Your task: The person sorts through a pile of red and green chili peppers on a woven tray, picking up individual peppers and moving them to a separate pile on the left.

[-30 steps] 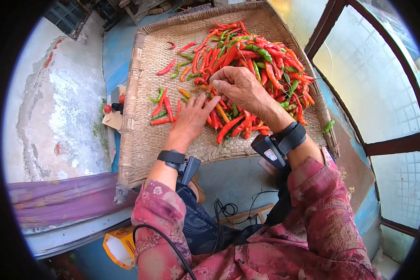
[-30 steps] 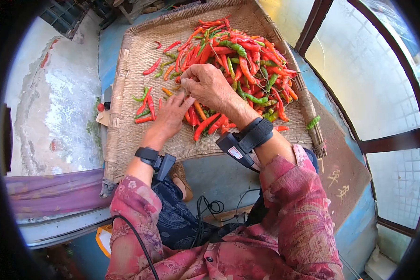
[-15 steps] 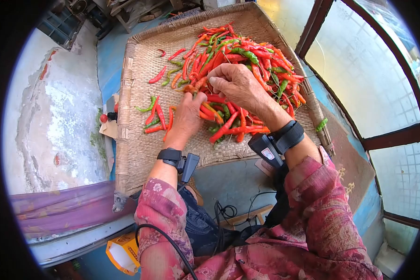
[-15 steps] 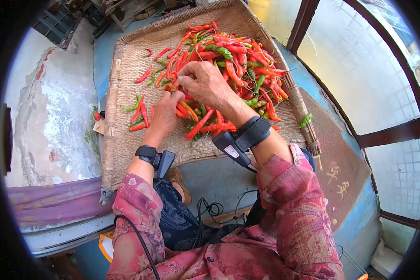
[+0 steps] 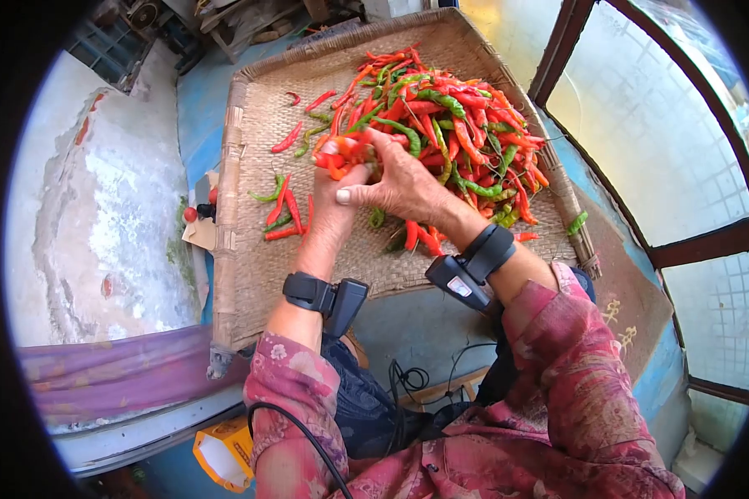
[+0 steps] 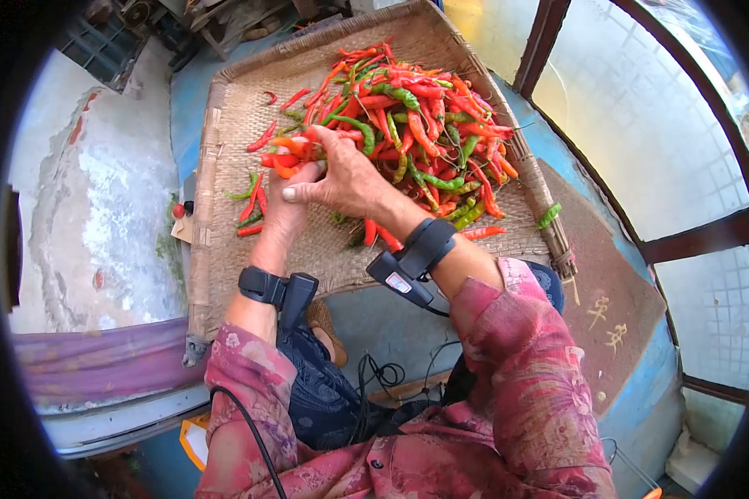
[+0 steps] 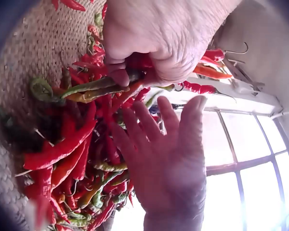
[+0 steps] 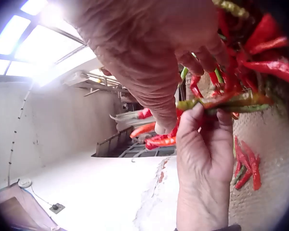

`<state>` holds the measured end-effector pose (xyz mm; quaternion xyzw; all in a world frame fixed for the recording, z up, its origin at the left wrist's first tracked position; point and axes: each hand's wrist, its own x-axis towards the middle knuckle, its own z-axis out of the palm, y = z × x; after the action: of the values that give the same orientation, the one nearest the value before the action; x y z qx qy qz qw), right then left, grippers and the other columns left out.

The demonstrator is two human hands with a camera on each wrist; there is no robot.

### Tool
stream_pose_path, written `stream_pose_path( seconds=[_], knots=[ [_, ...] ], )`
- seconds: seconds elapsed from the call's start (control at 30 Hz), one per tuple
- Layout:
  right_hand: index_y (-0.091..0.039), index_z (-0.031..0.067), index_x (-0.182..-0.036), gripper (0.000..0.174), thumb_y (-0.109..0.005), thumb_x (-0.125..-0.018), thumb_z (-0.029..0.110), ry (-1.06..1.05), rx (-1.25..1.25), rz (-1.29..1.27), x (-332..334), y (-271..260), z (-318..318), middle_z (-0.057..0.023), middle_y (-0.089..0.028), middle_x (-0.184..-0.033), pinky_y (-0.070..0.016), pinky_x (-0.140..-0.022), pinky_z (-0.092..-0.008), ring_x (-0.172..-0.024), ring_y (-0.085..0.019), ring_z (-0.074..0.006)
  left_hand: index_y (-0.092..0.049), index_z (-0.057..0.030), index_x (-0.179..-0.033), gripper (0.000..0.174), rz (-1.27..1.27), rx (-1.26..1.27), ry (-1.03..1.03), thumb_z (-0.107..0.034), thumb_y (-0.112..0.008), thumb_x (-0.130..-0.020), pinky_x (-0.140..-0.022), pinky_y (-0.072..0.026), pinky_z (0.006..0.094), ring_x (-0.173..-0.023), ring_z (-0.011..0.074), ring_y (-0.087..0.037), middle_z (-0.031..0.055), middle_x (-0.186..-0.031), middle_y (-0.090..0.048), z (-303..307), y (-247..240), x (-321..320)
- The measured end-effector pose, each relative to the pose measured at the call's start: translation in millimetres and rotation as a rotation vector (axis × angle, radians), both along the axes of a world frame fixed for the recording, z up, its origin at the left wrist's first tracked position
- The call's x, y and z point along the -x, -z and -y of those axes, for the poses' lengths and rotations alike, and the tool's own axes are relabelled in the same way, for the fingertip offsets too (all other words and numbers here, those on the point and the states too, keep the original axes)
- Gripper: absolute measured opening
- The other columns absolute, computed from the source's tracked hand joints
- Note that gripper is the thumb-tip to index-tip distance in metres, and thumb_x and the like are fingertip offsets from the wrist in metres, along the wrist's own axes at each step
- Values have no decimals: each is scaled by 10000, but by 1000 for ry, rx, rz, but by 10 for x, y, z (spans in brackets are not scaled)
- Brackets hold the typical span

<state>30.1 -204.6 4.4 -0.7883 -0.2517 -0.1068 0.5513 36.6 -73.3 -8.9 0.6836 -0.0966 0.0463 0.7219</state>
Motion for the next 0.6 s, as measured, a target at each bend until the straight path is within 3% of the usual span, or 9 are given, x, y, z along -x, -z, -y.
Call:
stream_pose_path(
  seconds=[0.07,0.13,0.17,0.2,0.27,0.3,0.4,0.43,0.6],
  knots=[
    [-315,-8,-1328,838,-770,-709,327,-4,-111,-190,39,-39,-41,-144,-528,-1157,-424,-910,-313,-1081,-513,-218,-536,-25,-993,189,23,-9,-6,-26,-551,-805,-726,-477,275,-828,135,-575,22,-892,-589,86,-49,40],
    [-370,-7,-1287,744,-755,-731,304,-91,-305,-284,-40,52,-52,-123,-554,-1119,-429,-898,-303,-1036,-540,-200,-499,-10,-1080,267,217,-527,95,-52,-558,-823,-748,-482,286,-859,139,-579,47,-918,-600,54,-122,45],
    [-425,-6,-1246,651,-739,-754,281,-180,-500,-377,-94,89,-52,-102,-579,-1081,-435,-886,-294,-992,-566,-181,-463,-7,-1155,310,107,-562,164,-93,-540,-868,-746,-486,273,-877,134,-584,71,-950,-616,18,-169,73],
    [-539,14,-1092,433,-721,-775,246,-197,-522,-458,-125,19,-3,-64,-613,-981,-471,-821,-284,-896,-596,-146,-463,-7,-1155,310,107,-563,163,-93,-540,-868,-746,-486,273,-877,134,-584,71,-950,-616,28,-156,103],
    [-582,43,-1014,315,-715,-763,181,-154,-798,-697,-119,-60,22,-36,-621,-793,-503,-561,-281,-634,-589,-114,-500,-27,-1094,228,-17,-118,85,-168,-510,-915,-659,-506,263,-821,135,-593,62,-930,-610,91,-88,137],
    [-579,57,-952,203,-663,-801,162,-116,-843,-751,-54,-193,50,-35,-606,-766,-485,-487,-275,-590,-578,-113,-522,-24,-1054,219,-13,-77,31,-204,-480,-936,-638,-512,247,-764,138,-609,64,-867,-619,114,-65,127],
    [-567,43,-913,169,-634,-808,157,-11,-843,-725,-21,-272,105,-32,-594,-741,-486,-489,-264,-561,-564,-120,-523,-23,-1067,239,-90,-69,16,-217,-489,-931,-624,-501,226,-731,140,-622,91,-863,-637,-16,-98,104],
    [-559,36,-873,159,-627,-803,162,50,-826,-690,-53,-280,111,-29,-578,-709,-470,-476,-252,-532,-540,-113,-549,-19,-1033,269,-80,-98,-55,-259,-467,-943,-571,-480,217,-640,113,-596,66,-770,-628,-56,-67,101],
    [-567,27,-815,182,-611,-817,204,156,-646,-545,-103,-397,317,-12,-540,-644,-435,-471,-263,-523,-502,-92,-588,-21,-1041,343,-164,-150,-34,-315,-434,-953,-525,-432,207,-566,74,-538,28,-658,-594,-187,-112,106]
  ],
)
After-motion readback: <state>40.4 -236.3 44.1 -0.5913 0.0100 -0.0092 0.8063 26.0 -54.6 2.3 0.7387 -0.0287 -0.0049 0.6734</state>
